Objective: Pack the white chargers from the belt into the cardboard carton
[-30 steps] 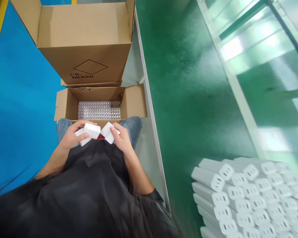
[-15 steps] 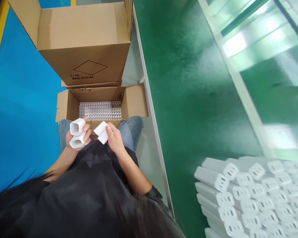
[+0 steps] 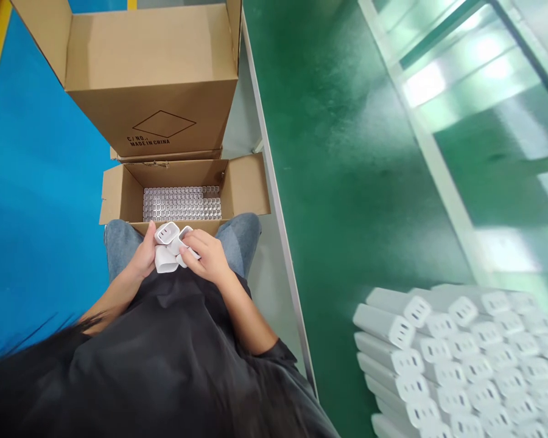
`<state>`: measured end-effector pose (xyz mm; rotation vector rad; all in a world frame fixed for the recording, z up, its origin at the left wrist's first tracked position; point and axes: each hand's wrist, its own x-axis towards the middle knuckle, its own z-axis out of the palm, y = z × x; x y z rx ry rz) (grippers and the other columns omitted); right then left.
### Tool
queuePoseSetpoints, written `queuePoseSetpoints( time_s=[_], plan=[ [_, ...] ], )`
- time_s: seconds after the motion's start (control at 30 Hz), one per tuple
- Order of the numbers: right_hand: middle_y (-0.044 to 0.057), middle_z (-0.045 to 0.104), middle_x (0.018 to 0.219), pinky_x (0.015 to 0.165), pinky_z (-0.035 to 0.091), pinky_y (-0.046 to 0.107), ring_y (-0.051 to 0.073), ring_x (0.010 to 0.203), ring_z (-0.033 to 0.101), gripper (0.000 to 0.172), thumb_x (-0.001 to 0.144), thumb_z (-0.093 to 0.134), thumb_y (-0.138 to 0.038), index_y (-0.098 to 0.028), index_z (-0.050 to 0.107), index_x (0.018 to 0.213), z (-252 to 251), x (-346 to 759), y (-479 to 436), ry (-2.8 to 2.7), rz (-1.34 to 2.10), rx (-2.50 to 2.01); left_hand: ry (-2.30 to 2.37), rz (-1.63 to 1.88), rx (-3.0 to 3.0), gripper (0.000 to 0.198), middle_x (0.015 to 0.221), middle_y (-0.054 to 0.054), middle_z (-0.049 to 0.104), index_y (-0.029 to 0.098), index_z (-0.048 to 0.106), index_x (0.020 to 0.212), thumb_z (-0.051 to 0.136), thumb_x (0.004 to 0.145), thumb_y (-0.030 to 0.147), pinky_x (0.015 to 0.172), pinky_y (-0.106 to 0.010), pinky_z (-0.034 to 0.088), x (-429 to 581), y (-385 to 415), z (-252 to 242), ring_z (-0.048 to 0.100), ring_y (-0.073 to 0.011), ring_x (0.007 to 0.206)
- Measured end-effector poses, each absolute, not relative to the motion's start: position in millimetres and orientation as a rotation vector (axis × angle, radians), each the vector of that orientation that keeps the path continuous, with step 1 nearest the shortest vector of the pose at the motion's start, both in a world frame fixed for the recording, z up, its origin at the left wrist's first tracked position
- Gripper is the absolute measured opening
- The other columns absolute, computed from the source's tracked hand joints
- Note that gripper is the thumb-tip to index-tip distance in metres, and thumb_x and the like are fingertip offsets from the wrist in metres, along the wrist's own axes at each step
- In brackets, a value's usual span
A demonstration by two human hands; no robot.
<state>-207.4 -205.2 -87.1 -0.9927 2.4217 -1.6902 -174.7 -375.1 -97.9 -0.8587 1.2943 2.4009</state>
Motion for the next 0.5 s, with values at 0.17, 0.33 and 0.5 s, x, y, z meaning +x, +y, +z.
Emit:
queuePoseSetpoints(
  time_s=[0.17, 0.33, 0.5],
  plan=[
    [0.006, 0.068, 0.089, 0.07, 0.049, 0.032, 0.02, 0.077, 0.062, 0.028, 0.094, 0.049, -0.038, -0.024, 0.06, 0.115, -92, -205, -208, 2.56, -1.518, -1.035, 1.197, 2.327, -0.827, 0.068, 0.085, -0.009, 0.075, 0.01, 0.072, 0.1, 0.052, 0.083, 0.072, 0.075, -0.03, 0.054, -175, -371, -98, 0.071, -0.024, 0.085],
    [0.006, 0.07, 0.093, 0.073, 0.048, 0.031, 0.021, 0.083, 0.064, 0.027, 0.092, 0.053, -0.035, -0.024, 0.062, 0.115, -86, -207, -207, 2.53, -1.398, -1.008, 1.096, 2.332, -0.748, 0.062, 0.086, -0.009, 0.075, 0.012, 0.071, 0.106, 0.044, 0.092, 0.065, 0.075, -0.029, 0.055, -174, -374, -98, 0.071, -0.0214, 0.08],
    [0.005, 0.07, 0.095, 0.07, 0.048, 0.027, 0.018, 0.076, 0.064, 0.028, 0.092, 0.054, -0.036, -0.021, 0.059, 0.115, -87, -214, -197, 2.526, -1.575, -0.685, 0.797, 2.331, -0.686, 0.067, 0.069, -0.006, 0.067, 0.015, 0.066, 0.106, 0.029, 0.093, 0.07, 0.052, -0.029, 0.053, -174, -379, -97, 0.066, -0.0195, 0.06]
  ],
)
